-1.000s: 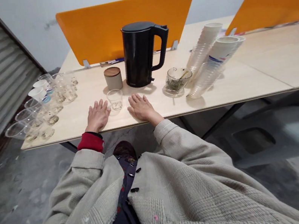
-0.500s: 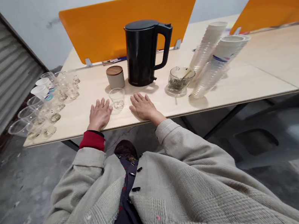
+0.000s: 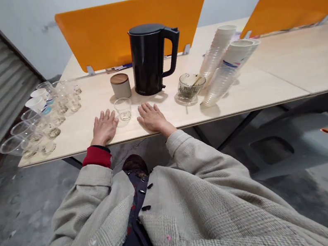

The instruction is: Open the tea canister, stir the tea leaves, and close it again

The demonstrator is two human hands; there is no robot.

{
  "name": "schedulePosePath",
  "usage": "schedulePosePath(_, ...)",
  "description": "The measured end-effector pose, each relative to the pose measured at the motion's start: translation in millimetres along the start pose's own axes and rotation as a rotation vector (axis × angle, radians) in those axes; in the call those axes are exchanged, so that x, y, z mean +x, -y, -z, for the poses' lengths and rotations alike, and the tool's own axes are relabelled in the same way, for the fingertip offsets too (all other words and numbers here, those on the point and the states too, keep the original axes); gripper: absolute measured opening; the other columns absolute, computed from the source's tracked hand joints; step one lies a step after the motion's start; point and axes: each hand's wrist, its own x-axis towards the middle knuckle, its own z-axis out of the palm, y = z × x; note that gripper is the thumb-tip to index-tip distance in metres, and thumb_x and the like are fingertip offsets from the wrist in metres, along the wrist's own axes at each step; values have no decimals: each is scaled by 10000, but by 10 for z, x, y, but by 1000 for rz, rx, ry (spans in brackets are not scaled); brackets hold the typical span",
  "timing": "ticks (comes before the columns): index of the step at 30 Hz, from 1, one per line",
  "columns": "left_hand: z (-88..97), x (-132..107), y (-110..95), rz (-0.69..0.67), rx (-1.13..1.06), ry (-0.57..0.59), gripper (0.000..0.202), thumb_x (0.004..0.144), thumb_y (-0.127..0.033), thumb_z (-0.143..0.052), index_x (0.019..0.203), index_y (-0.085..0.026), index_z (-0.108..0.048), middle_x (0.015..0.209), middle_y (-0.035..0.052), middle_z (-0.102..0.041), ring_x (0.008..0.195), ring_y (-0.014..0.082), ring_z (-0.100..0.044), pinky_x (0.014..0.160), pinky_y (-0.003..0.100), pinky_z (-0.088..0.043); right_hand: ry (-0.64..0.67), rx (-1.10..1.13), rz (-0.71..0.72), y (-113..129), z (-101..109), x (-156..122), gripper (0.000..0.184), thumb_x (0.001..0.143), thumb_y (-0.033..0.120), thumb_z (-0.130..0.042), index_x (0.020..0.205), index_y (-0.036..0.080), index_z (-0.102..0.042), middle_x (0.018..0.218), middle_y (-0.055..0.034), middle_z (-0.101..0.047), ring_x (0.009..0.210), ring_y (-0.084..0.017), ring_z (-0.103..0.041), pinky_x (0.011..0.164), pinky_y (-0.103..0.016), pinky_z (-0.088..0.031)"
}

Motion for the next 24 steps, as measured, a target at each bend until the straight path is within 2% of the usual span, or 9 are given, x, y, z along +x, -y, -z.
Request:
schedulePosePath(9, 9, -8, -6, 2, 3, 0, 696, 1116, -481, -165, 1754, -232, -290, 1861, 56, -188, 1736, 324, -119, 1401, 596, -121, -12, 2, 2, -30, -38, 35, 714, 1100, 410, -284, 1727, 69, -298, 1839, -178, -217, 1725, -351, -188, 1392, -601, -174)
schedulePosePath(15, 20, -15, -17, 2, 4, 2, 694, 1120, -471, -169, 1753, -212, -290, 1861, 72, -186, 1736, 332, -114, 1402, 592, -118, -1, -2, -9, 8, 5, 0, 713, 1105, 398, -279, 1727, 51, -287, 1840, -192, -203, 1726, -357, -177, 1392, -601, -165)
schedulePosePath(24, -2, -14, -9, 4, 43, -3, 686, 1128, -488, -148, 1755, -243, -279, 1862, 56, -189, 1734, 322, -130, 1400, 589, -143, 16, 1, -18, 44, 46, -27, 704, 1112, 380, -292, 1730, 42, -279, 1840, -193, -202, 1727, -361, -171, 1395, -602, -153)
